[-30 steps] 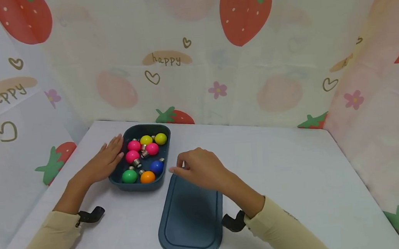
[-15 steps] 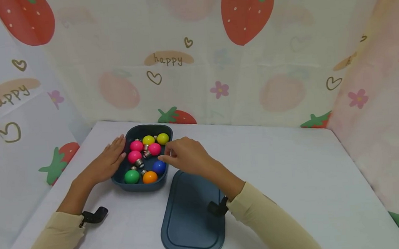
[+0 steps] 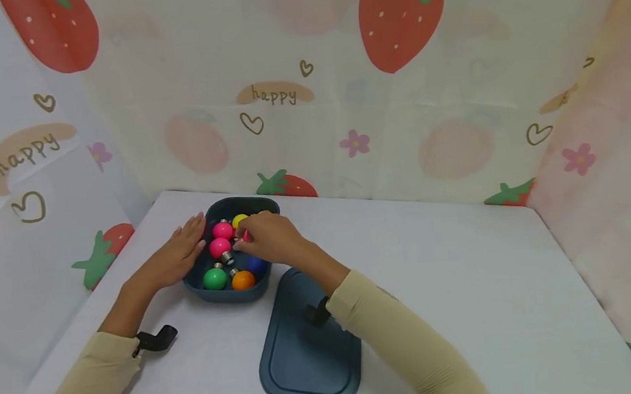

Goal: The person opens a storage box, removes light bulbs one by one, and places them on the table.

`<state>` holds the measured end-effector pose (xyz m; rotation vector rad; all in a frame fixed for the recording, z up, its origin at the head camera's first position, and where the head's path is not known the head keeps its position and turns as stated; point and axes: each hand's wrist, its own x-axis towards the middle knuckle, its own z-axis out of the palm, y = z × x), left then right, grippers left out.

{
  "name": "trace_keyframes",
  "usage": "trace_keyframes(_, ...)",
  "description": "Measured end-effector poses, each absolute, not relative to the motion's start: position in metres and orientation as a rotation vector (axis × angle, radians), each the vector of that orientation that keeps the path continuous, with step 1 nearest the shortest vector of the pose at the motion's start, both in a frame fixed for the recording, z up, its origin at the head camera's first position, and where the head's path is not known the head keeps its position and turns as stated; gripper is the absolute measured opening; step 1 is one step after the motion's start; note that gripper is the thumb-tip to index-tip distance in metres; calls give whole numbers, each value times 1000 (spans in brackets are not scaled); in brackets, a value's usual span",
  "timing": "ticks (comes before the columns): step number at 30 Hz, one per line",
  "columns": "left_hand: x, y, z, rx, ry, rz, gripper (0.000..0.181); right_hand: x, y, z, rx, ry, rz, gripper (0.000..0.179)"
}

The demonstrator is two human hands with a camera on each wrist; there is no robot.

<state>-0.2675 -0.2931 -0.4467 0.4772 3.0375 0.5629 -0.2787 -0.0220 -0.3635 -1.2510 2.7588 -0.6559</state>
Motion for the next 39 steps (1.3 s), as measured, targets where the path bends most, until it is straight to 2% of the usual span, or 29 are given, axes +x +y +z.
trace_keyframes(10,-271,-296,-449,509,3047,551,64,-295,-56,-381,-1242,2765,-561,33)
trace_keyframes(19,-271,-297,-453,515,3060,582,63,-306,-80,-397,-1216,2776,-492,30)
trace_keyframes(27,-268,-295,-449,509,3056,585,63,-310,-89,-407,-1206,2786,-452,33)
trace_keyframes(39,-267,-296,-450,483,3053,559,65,-313,-96,-424,-1163,2820,-418,27)
